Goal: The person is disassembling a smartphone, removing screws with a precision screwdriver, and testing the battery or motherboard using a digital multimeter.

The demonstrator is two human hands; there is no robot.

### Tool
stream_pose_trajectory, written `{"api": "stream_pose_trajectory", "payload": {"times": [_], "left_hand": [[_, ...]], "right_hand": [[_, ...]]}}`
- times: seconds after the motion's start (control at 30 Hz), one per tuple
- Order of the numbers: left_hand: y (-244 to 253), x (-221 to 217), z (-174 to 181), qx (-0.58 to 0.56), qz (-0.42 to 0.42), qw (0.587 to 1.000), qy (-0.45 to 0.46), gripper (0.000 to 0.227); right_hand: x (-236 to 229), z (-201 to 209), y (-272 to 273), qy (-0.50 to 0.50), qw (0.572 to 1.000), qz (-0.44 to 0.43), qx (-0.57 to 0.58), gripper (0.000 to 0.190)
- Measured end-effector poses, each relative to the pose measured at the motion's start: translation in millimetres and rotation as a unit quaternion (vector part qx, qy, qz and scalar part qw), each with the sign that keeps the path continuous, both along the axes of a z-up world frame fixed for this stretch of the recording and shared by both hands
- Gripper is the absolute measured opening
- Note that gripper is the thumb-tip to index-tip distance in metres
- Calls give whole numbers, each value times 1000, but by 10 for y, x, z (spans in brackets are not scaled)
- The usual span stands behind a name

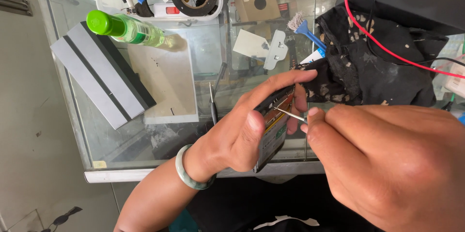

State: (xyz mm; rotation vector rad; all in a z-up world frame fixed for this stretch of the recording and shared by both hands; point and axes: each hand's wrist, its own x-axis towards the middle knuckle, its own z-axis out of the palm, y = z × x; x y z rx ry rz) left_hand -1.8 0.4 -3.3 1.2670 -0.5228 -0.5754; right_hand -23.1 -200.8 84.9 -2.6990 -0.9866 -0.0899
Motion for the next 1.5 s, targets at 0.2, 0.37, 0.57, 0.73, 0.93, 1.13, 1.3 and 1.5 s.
{"api": "stream_pose_trajectory", "payload": {"times": [0.2, 0.37, 0.57, 0.73, 0.93, 1.13, 1.3, 1.5], "left_hand": [[-25, 7, -20, -4, 0, 1000, 9, 86], [-44, 1, -42, -9, 3, 1000, 21, 85], [-52, 29, -76, -22, 1, 999, 47, 89], [-88, 26, -76, -89, -12, 992, 93, 92], [-41, 47, -212, -217, 3, 950, 225, 98], [-5, 36, -159, -267, -26, 933, 238, 91], [1, 64, -176, -287, -16, 926, 245, 94], [11, 81, -156, -293, 2, 930, 223, 86]], "right_hand": [[-9, -70, -49, 16, 1000, -10, -13, 31], [5, -115, -95, 29, 999, 6, -38, 35], [41, -137, -125, 16, 998, 22, -64, 39], [114, -148, -200, 65, 996, -49, -45, 50], [196, 58, -327, 125, 977, -101, 138, 18], [-58, 20, -475, 130, 935, -230, 236, 24], [223, -498, -426, 73, 917, -182, 348, 16], [522, -1150, -505, -127, 904, -188, 362, 13]]}}
